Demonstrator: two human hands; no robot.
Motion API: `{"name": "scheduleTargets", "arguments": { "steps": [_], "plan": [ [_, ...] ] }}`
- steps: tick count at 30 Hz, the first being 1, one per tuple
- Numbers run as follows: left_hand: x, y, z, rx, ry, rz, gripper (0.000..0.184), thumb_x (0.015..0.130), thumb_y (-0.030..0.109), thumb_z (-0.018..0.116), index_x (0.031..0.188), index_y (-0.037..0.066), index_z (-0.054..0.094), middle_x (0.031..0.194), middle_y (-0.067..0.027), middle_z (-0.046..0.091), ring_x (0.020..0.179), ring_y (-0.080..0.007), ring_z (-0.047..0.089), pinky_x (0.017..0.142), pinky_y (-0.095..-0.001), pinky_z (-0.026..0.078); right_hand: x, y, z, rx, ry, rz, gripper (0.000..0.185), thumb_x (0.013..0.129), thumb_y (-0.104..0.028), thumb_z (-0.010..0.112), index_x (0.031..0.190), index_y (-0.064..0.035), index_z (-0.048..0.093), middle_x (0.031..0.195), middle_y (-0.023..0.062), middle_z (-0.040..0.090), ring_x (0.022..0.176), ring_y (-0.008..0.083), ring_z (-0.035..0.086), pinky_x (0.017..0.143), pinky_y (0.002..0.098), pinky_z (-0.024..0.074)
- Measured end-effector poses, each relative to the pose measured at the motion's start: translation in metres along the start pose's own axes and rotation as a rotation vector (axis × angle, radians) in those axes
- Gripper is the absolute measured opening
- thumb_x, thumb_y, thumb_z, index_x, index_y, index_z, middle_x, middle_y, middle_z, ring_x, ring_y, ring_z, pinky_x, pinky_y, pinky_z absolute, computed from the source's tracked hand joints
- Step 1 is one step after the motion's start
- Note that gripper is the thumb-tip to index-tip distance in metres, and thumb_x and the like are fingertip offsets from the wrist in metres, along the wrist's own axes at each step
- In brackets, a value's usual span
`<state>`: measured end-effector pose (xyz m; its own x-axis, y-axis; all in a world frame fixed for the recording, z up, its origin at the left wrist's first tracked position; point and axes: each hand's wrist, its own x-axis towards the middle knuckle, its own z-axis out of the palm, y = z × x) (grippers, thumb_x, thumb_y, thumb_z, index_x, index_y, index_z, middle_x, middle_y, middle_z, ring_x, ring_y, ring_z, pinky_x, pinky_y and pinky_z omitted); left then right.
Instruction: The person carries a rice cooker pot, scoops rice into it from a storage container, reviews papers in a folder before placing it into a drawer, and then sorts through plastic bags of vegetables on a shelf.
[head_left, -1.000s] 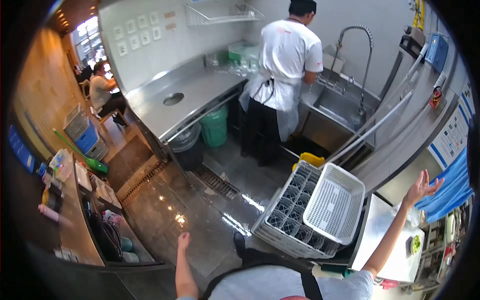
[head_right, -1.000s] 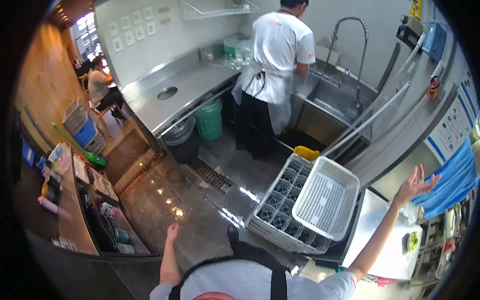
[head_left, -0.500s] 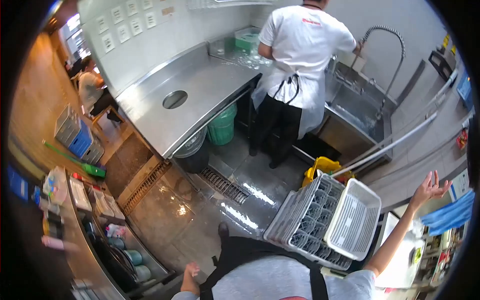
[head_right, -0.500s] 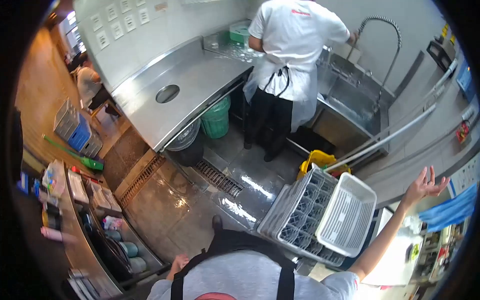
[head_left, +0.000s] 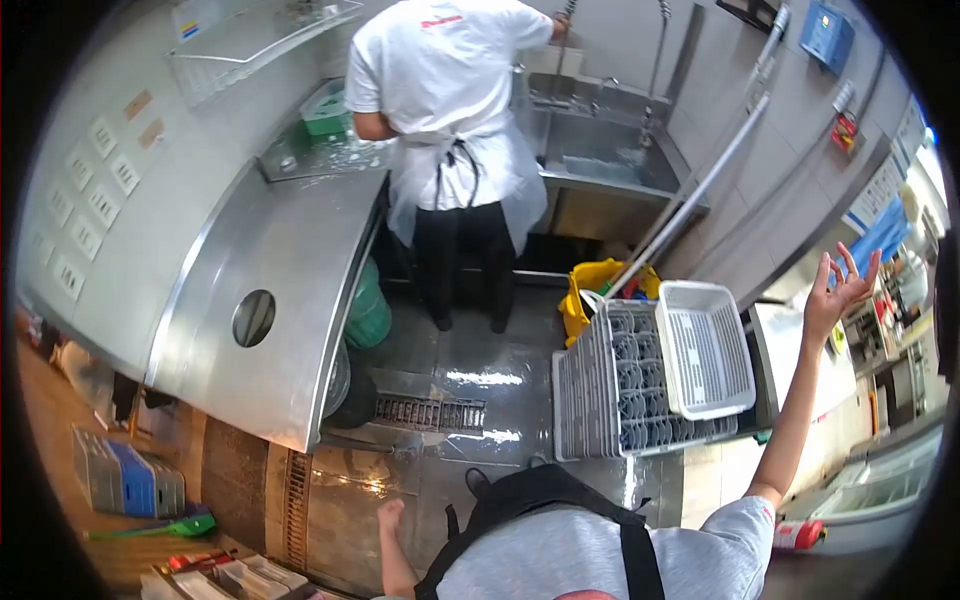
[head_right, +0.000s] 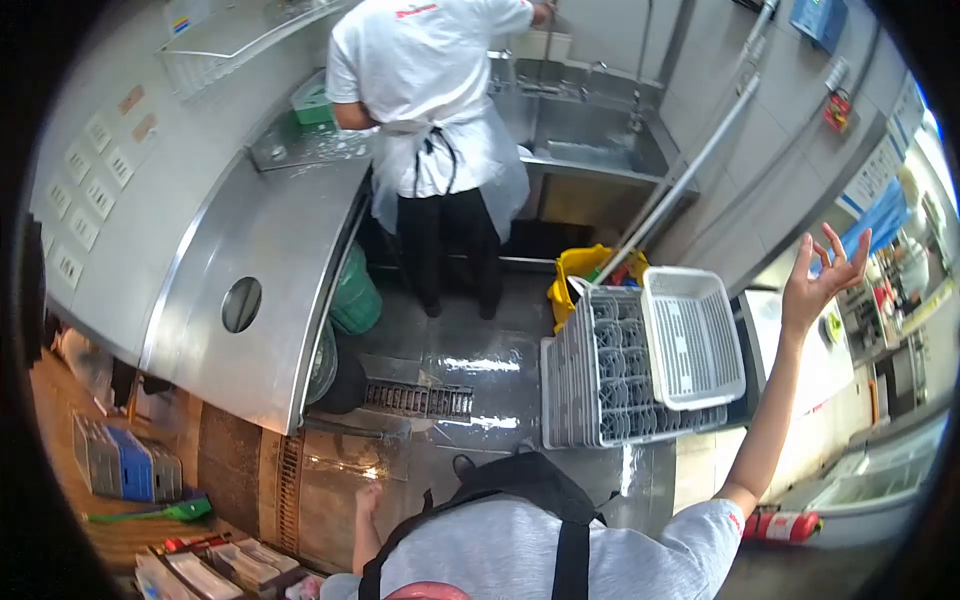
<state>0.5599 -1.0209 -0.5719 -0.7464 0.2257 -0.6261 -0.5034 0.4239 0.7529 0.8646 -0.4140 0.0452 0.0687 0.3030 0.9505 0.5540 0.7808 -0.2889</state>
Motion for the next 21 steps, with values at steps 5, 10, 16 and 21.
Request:
{"name": "scheduleTargets", "arguments": {
  "steps": [5, 10, 16, 21],
  "plan": [
    [0.050, 0.100, 0.017, 0.157, -0.261, 0.112, 0.014, 0.074, 0.011, 0.064, 0.087, 0.005, 0.064, 0.071, 0.0016, 0.059, 0.054, -0.0074, 0.050, 0.047, -0.0227, 0.041, -0.006, 0.018, -0.027, -0.057, -0.042, 0.039, 0.064, 0.078, -0.002, 0.057, 0.131, -0.0085, 0.024, 0.125, 0.0126, 0.020, 0.094, 0.0194, 0.053, 0.075, 0.0292, 0.0442],
    [0.030, 0.110, 0.076, 0.505, -0.774, 0.260, 0.016, 0.071, 0.012, 0.067, 0.086, 0.007, 0.066, 0.072, 0.0001, 0.062, 0.061, -0.0075, 0.053, 0.053, -0.0223, 0.042, -0.060, 0.083, -0.048, 0.009, -0.721, 0.478, 0.037, 0.081, -0.010, 0.055, 0.116, -0.0042, 0.047, 0.102, 0.0089, 0.053, 0.080, 0.0146, 0.055, 0.071, 0.0256, 0.0440],
    [-0.074, 0.144, 0.163, 0.978, -1.016, -0.182, 0.041, 0.072, 0.044, 0.064, 0.067, 0.003, 0.062, 0.063, -0.0054, 0.059, 0.053, -0.0118, 0.052, 0.050, -0.0261, 0.042, -0.341, 0.114, -0.026, 0.102, -2.114, 0.664, 0.027, 0.080, -0.032, 0.055, 0.091, -0.0096, 0.064, 0.070, 0.0042, 0.063, 0.057, 0.0162, 0.061, 0.056, 0.0311, 0.0480],
    [-0.090, 0.115, 0.178, 1.209, -1.026, -0.159, 0.053, 0.076, 0.051, 0.057, 0.060, 0.000, 0.055, 0.049, -0.0039, 0.047, 0.048, -0.0144, 0.048, 0.045, -0.0313, 0.037, -0.461, 0.011, -0.043, -0.195, -2.894, 0.752, 0.064, 0.074, -0.060, 0.051, 0.085, 0.0026, 0.059, 0.072, 0.0122, 0.061, 0.057, 0.0216, 0.058, 0.046, 0.0309, 0.0490]
  ]
}}
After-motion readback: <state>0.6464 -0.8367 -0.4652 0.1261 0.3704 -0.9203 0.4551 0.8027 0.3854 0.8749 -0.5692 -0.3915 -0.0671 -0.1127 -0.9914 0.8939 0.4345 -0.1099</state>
